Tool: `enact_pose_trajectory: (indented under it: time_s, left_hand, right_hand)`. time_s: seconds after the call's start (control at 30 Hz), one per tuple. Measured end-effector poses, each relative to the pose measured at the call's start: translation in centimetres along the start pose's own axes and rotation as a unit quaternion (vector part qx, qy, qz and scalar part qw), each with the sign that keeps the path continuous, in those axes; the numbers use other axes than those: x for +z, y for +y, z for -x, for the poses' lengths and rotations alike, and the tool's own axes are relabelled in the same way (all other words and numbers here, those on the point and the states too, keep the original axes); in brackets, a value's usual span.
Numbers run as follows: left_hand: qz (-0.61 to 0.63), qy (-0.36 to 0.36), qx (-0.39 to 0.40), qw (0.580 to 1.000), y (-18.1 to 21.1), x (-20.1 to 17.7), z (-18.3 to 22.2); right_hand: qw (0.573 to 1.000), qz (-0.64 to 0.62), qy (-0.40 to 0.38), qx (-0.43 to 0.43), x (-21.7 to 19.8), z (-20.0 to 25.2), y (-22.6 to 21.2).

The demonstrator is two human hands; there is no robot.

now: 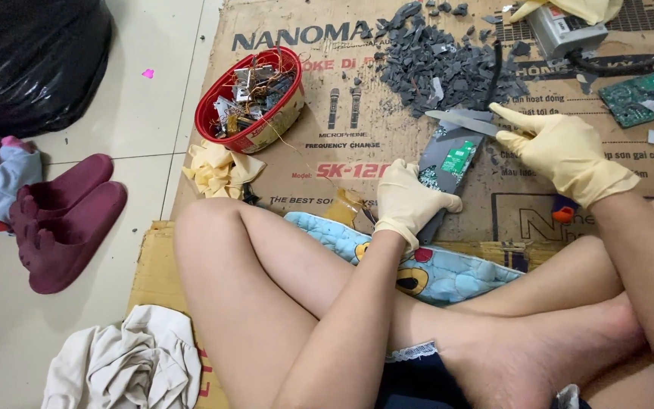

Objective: The person scrapes a protective or insulating coating off a circuit board using a manual knife.

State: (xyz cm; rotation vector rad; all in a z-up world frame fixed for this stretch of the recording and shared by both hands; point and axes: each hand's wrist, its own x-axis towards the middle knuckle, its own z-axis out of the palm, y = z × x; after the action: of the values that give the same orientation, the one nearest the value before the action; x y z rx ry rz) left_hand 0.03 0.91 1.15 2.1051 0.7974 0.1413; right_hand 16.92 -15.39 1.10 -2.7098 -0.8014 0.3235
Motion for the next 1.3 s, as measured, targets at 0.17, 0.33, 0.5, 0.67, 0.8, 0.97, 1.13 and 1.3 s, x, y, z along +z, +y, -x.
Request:
enact_pose_trajectory:
  time_s: [0.17, 0.33, 0.5, 0.67, 0.8, 0.97, 1.13, 1.3]
  left_hand:
    - [0.023, 0.000, -0.003, 1.000, -0.1, -0.1, 0.0]
    - [0.018, -0.009, -0.003, 1.000, -0.2, -0.1, -0.1]
    - [0.022, -0.029, -0.017, 0.999, 0.1, -0.6, 0.1]
    - [0.179, -0.045, -0.082, 0.979, 0.9, -1.7, 0.5]
    - [0.228, -0.051, -0.109, 0.966, 1.2, -1.9, 0.5]
    - [0.254, -0.056, -0.118, 0.958, 1.3, -1.9, 0.4]
    - [0.239, -0.048, -0.101, 0.965, 1.0, -1.7, 0.4]
    - [0.205, -0.042, -0.096, 0.973, 0.9, -1.6, 0.2]
  right_hand:
    - [0.999, -0.004, 0.006, -0.037, -0.1, -0.4, 0.0]
    - [0.994, 0.062, 0.046, -0.074, 1.2, -1.7, 1.3]
    - [0.997, 0.011, 0.015, -0.079, -0.3, -1.7, 0.2]
    - [0.964, -0.260, -0.039, -0.047, -0.1, -1.6, 0.0]
    - [0.948, -0.309, -0.042, -0.064, 1.6, -2.8, 1.5]
    - [0.954, -0.291, -0.049, -0.050, 1.8, -3.1, 1.8]
    - [0.950, -0.301, -0.056, -0.061, 1.5, -3.0, 1.7]
    - [0.946, -0.316, -0.051, -0.051, 1.3, -2.9, 1.5]
